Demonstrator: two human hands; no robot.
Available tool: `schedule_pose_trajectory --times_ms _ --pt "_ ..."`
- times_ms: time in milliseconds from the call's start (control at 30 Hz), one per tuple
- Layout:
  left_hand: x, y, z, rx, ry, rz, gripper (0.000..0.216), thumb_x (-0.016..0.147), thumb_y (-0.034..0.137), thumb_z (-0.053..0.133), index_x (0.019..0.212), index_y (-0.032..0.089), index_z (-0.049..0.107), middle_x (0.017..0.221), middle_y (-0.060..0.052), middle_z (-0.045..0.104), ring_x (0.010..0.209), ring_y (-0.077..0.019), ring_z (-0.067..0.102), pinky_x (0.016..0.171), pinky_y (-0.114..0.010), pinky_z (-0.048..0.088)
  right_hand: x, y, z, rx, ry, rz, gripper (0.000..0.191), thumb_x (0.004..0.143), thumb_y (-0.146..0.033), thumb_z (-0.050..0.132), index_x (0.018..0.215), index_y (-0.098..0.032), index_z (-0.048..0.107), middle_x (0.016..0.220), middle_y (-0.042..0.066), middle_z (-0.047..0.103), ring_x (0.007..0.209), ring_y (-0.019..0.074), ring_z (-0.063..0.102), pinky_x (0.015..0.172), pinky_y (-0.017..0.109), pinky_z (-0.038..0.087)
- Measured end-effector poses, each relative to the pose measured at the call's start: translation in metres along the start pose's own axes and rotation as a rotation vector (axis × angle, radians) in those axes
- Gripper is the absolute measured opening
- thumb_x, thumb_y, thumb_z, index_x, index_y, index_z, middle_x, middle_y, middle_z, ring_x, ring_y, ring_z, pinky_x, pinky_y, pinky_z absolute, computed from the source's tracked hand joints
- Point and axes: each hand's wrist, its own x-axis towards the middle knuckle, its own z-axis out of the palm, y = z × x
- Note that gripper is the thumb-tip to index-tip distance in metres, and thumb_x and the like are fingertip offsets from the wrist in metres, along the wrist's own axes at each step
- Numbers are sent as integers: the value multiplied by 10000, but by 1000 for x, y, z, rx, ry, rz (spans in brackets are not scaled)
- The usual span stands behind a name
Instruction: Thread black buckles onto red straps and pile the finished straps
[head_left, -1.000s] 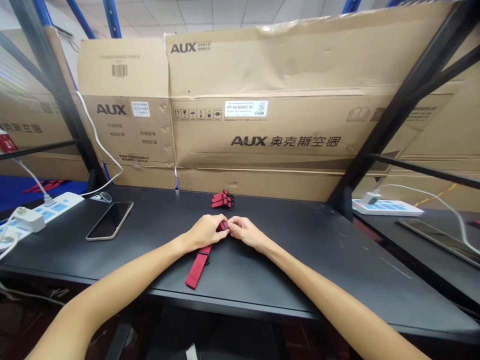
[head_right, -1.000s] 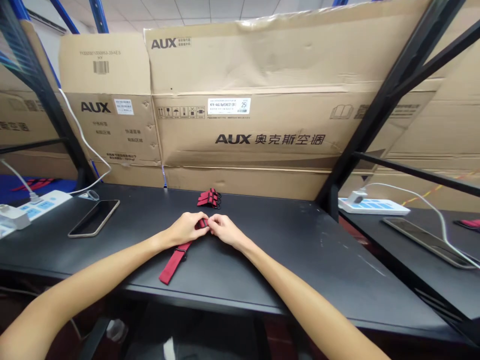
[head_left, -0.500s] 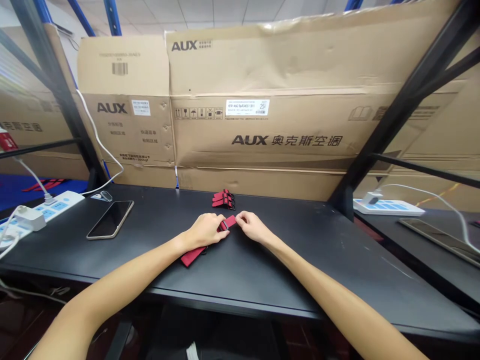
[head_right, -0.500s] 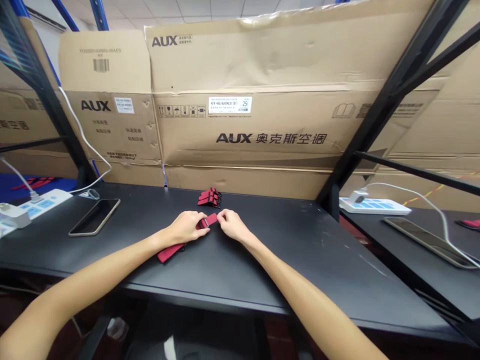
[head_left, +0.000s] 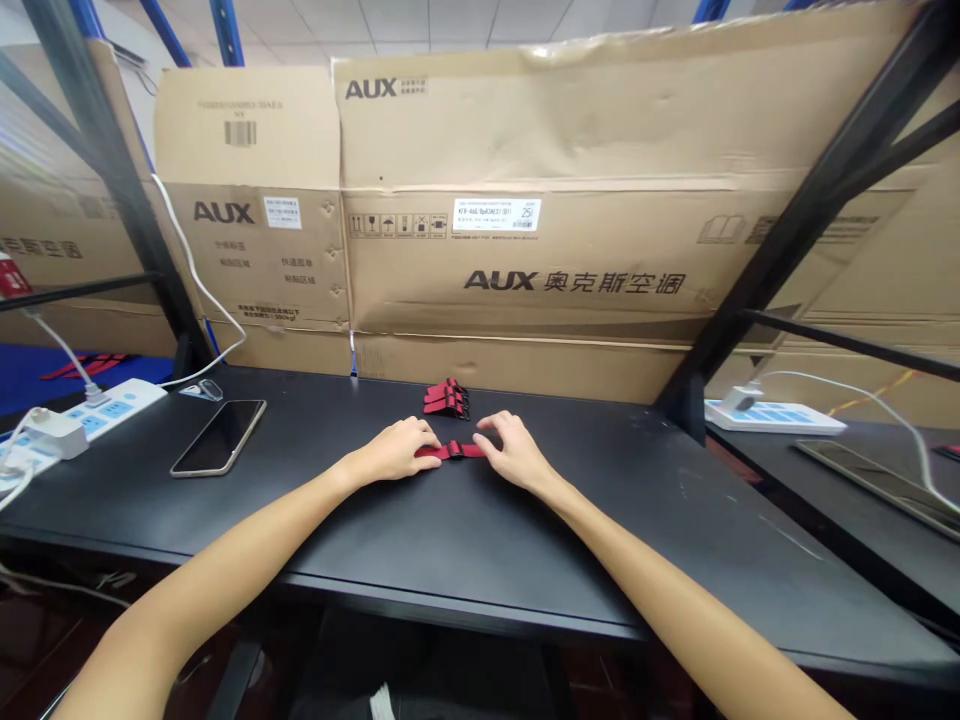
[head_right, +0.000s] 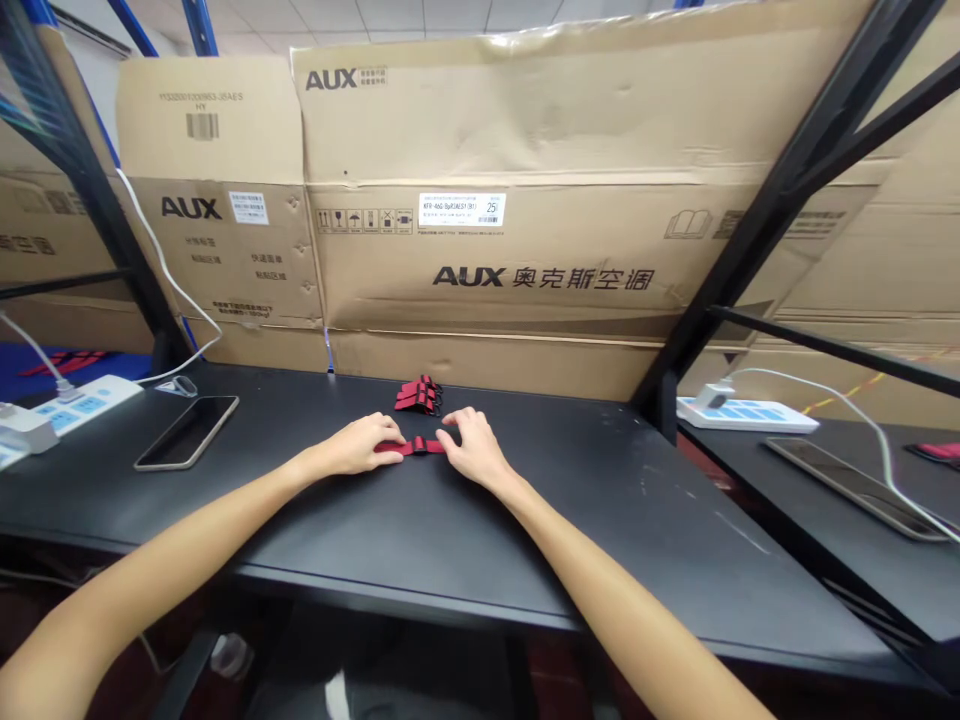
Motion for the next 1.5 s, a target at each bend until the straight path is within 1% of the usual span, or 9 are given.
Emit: schedule_pose_trajectory --times_ms 67,167,367,467,600,767,967,1233,1500 --pt "0 -2 -2 -39 0 29 274 825 387 558 1025 227 656 1054 -65 605 1014 -217 533 916 -318 381 -2 -6 -2 38 -64 -157 303 807 -398 582 1053 -222 597 1065 87 587 976 234 516 852 357 401" --pt "-1 -5 -5 -19 6 25 326 800 431 580 1039 217 640 1038 -73 598 997 -223 544 892 -315 390 -3 -13 1 41 -175 -233 276 809 -441 587 991 -236 617 1038 84 584 957 231 518 833 363 412" --pt "-11 -23 -23 217 -37 -331 497 687 591 616 929 157 603 893 -126 618 831 -281 598 715 -335 426 -3 -9 6 73 -180 -96 274 753 -414 651 911 -204 576 918 71 591 832 205 538 744 332 426" --pt "-14 -31 -32 86 -59 -422 474 628 571 674 874 174 591 774 -77 631 691 -226 606 620 -285 421 -3 -9 5 105 -183 -61 270 748 -389 651 913 -198 554 887 59 591 790 190 538 709 314 421" --pt "-10 -23 -41 -449 -96 -292 382 712 470 640 931 162 583 694 -26 640 565 -138 584 556 -240 428 -3 -12 4 169 -185 -58 258 748 -372 645 905 -197 538 853 44 598 750 178 540 693 305 418" --pt "-4 0 -43 -905 -70 -119 448 692 368 701 1053 129 582 968 -123 670 798 -173 641 678 -266 475 -3 -13 5 277 -160 -68 263 775 -398 615 922 -200 523 825 32 607 697 163 537 679 304 429" --pt "2 4 -29 -676 54 -195 385 809 488 516 782 120 625 519 26 522 437 -68 448 465 -198 352 -5 -20 3 406 -117 -120 277 811 -423 579 961 -199 514 836 25 595 696 154 527 691 303 447" --pt "0 6 -18 -854 -230 -205 414 817 548 473 787 141 536 664 1 576 384 -29 367 375 -168 230 -10 -36 -3 505 -109 -184 267 859 -386 535 1053 -209 484 901 31 579 749 151 534 744 318 459" --pt "2 6 -10 -945 -233 -218 420 762 549 561 719 132 537 558 32 485 390 -30 353 379 -166 234 -12 -41 -5 540 -184 -219 259 842 -385 568 1016 -206 502 884 25 578 765 148 532 746 309 456"
